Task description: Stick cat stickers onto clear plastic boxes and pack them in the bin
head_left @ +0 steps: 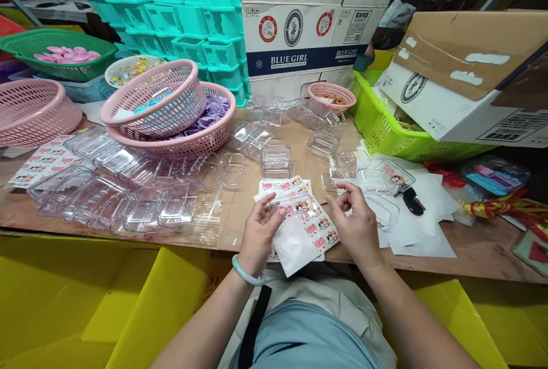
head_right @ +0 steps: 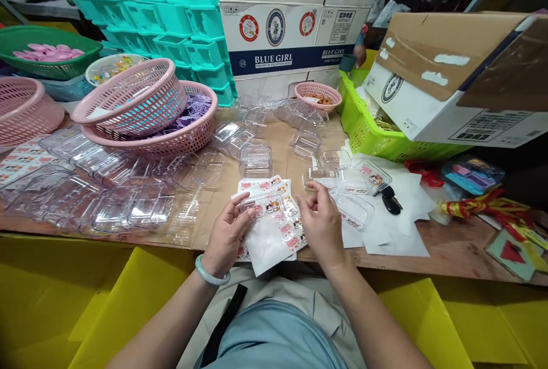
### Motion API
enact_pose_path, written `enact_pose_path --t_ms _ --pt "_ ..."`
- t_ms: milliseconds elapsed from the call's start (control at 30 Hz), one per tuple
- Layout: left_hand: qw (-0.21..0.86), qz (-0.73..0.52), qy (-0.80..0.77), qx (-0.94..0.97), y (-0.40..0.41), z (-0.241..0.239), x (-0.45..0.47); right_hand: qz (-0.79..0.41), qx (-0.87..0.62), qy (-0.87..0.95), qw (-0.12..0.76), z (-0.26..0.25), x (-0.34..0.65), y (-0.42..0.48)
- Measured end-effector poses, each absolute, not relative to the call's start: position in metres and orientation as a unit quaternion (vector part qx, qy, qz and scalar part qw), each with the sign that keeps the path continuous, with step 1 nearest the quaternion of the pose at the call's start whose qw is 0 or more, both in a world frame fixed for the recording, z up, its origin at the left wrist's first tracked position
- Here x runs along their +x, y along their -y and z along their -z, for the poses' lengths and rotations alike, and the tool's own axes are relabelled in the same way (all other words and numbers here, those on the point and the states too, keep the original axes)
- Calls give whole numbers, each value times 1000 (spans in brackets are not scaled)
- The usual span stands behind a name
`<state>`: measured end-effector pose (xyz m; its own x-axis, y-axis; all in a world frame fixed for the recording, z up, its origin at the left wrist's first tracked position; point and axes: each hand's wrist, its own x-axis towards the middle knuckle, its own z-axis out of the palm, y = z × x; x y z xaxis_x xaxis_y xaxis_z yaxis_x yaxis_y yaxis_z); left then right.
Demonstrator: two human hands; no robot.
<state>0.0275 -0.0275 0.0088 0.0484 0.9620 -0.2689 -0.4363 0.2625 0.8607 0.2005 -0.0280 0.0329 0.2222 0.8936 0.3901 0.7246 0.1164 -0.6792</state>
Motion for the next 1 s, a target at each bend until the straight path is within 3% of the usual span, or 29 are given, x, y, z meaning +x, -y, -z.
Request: enact_pose_path --t_ms 100,200,333,467,600,733,833,900,1000 --pt "655 -534 -420 331 30 -26 35 -265 -619 560 483 -32 195 30" --pt "668 -517 -398 357 33 -35 46 -437 -556 524 475 -38 198 37" --pt "702 -475 -363 387 30 -29 63 -492 -516 530 460 -46 237 50" --pt "669 -437 -362 480 27 -17 77 -370 -558 524 526 -36 305 55" --pt "459 -414 -415 667 42 -2 82 -155 -597 496 610 -9 364 37" --pt "294 -392 -429 759 46 7 73 -3 -642 595 483 3 381 5" --pt "169 -358 -554 732 24 8 46 97 -648 643 397 -4 367 -15" --pt "122 -284 -662 683 5 7 21 140 -629 650 402 -13 346 -22" --pt "164 -193 -712 655 -15 4 -7 108 -576 685 433 -21 297 -20"
